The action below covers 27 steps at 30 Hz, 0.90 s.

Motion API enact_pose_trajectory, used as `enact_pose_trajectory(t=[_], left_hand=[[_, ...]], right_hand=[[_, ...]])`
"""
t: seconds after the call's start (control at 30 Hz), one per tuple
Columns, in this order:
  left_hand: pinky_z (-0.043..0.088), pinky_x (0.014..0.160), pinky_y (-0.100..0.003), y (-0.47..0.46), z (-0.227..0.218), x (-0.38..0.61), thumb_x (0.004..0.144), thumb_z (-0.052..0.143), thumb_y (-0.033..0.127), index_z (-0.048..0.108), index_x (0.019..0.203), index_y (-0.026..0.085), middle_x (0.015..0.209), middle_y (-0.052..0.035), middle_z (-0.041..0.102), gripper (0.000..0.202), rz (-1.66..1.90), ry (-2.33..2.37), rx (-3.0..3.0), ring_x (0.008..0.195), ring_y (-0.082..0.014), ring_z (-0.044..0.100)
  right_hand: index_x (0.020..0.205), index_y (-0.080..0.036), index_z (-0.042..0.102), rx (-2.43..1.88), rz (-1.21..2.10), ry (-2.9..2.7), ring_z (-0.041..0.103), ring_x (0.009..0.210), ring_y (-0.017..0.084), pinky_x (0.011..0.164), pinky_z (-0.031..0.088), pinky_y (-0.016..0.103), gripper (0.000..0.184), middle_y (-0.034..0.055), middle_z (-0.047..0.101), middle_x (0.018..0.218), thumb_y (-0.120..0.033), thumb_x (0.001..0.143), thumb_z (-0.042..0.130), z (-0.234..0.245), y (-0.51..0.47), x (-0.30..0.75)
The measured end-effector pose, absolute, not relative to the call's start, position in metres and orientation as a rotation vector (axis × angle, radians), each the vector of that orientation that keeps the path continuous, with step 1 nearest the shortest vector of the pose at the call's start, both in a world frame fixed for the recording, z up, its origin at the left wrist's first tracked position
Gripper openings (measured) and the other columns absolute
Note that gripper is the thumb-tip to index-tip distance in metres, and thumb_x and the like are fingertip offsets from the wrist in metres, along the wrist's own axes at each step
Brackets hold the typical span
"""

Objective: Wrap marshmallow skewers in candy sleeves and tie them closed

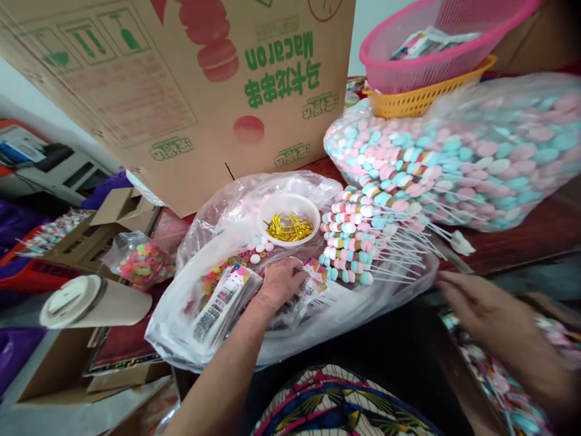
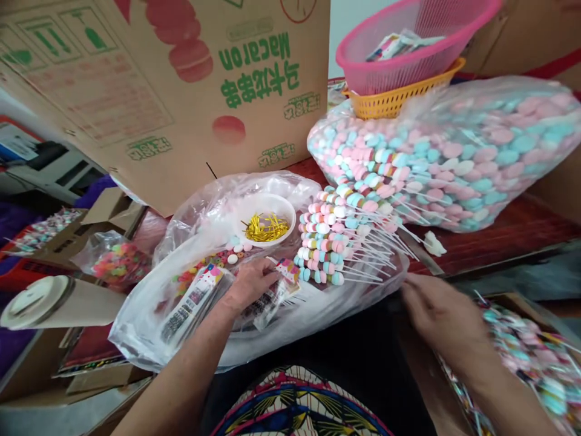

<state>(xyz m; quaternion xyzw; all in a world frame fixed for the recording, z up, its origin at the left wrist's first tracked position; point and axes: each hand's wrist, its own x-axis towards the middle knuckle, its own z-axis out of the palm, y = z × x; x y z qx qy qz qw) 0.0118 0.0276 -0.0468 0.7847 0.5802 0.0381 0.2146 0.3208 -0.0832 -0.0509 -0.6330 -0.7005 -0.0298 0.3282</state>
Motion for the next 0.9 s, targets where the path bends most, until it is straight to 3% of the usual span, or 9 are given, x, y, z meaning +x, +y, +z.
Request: enact_pose_trajectory(t=[0.1, 0.17, 0.27, 0.37, 0.43, 0.5, 0.63, 0.8, 0.9], left_hand=[[0.042, 0.082, -0.031, 0.022, -0.03, 0.0, 0.09, 0.046, 0.023, 0.068, 0.081, 0.019, 0.083, -0.0043, 0.07, 0.024, 0.15, 1.518, 2.274, 0.083, -0.0182, 0.061], [0.041, 0.087, -0.037, 0.014, -0.016, -0.006, 0.089, 0.046, 0.02, 0.068, 0.085, 0.019, 0.087, -0.007, 0.07, 0.023, 0.182, 1.397, 2.404, 0.089, -0.0215, 0.061], [0.043, 0.085, -0.038, -0.002, -0.001, -0.013, 0.087, 0.044, 0.016, 0.068, 0.085, 0.018, 0.087, -0.0089, 0.069, 0.024, 0.285, 1.199, 2.5, 0.088, -0.0229, 0.061], [0.046, 0.078, -0.034, -0.017, -0.006, -0.011, 0.084, 0.049, 0.019, 0.066, 0.096, 0.018, 0.09, -0.009, 0.068, 0.02, 0.535, 1.31, 2.314, 0.085, -0.0221, 0.061], [0.046, 0.069, -0.029, -0.024, -0.017, -0.005, 0.081, 0.054, 0.023, 0.064, 0.093, 0.018, 0.081, -0.0053, 0.067, 0.017, 0.658, 1.392, 2.089, 0.075, -0.0186, 0.059], [0.042, 0.061, -0.024, -0.028, -0.026, 0.002, 0.082, 0.054, 0.026, 0.062, 0.079, 0.017, 0.068, -0.0004, 0.061, 0.012, 0.686, 1.358, 1.888, 0.063, -0.0141, 0.054], [0.038, 0.056, -0.022, -0.024, -0.026, 0.007, 0.083, 0.053, 0.03, 0.057, 0.066, 0.016, 0.059, 0.0027, 0.053, 0.023, 0.63, 1.129, 1.688, 0.058, -0.0108, 0.047], [0.04, 0.06, -0.022, -0.019, -0.02, 0.006, 0.077, 0.062, 0.028, 0.062, 0.078, 0.016, 0.067, 0.0019, 0.059, 0.012, 0.63, 1.086, 1.666, 0.063, -0.0116, 0.05], [0.039, 0.058, -0.022, -0.021, -0.032, 0.01, 0.08, 0.059, 0.028, 0.06, 0.07, 0.017, 0.061, 0.0025, 0.056, 0.015, 0.735, 1.139, 1.771, 0.058, -0.0106, 0.048]], right_hand=[[0.096, -0.02, 0.065, -1.418, 0.0, -1.921, 0.061, 0.088, 0.022, 0.083, 0.047, 0.038, 0.019, 0.0088, 0.068, 0.094, -0.028, 0.09, 0.048, -0.037, -0.051, 0.247], [0.111, -0.014, 0.061, -1.302, 0.069, -2.062, 0.052, 0.107, 0.028, 0.091, 0.041, 0.044, 0.029, 0.0153, 0.061, 0.115, -0.028, 0.087, 0.049, -0.027, -0.027, 0.199], [0.09, -0.015, 0.063, -1.12, 0.268, -2.219, 0.053, 0.09, 0.025, 0.079, 0.041, 0.041, 0.02, 0.0122, 0.063, 0.092, -0.02, 0.085, 0.044, -0.022, -0.01, 0.16], [0.073, -0.018, 0.056, -1.135, 0.51, -2.058, 0.05, 0.073, 0.018, 0.068, 0.039, 0.032, 0.022, 0.0046, 0.057, 0.071, -0.018, 0.088, 0.04, -0.028, -0.015, 0.157], [0.069, -0.019, 0.051, -1.221, 0.657, -1.896, 0.049, 0.07, 0.015, 0.066, 0.039, 0.028, 0.021, 0.002, 0.054, 0.069, -0.02, 0.089, 0.043, -0.03, -0.023, 0.165], [0.072, -0.019, 0.05, -1.27, 0.809, -1.814, 0.048, 0.07, 0.014, 0.067, 0.039, 0.026, 0.017, 0.0006, 0.053, 0.072, -0.024, 0.088, 0.047, -0.029, -0.03, 0.173], [0.08, -0.019, 0.055, -1.209, 1.055, -1.818, 0.048, 0.069, 0.013, 0.064, 0.039, 0.024, 0.011, -0.0002, 0.053, 0.074, -0.027, 0.087, 0.051, -0.024, -0.036, 0.186], [0.065, -0.019, 0.048, -1.38, 0.812, -1.8, 0.043, 0.056, 0.011, 0.054, 0.034, 0.023, 0.027, -0.002, 0.049, 0.059, -0.034, 0.088, 0.049, -0.032, -0.036, 0.186], [0.054, -0.02, 0.038, -1.492, 0.645, -1.83, 0.035, 0.049, 0.01, 0.048, 0.028, 0.023, 0.043, -0.003, 0.04, 0.05, -0.043, 0.09, 0.043, -0.039, -0.033, 0.185]])
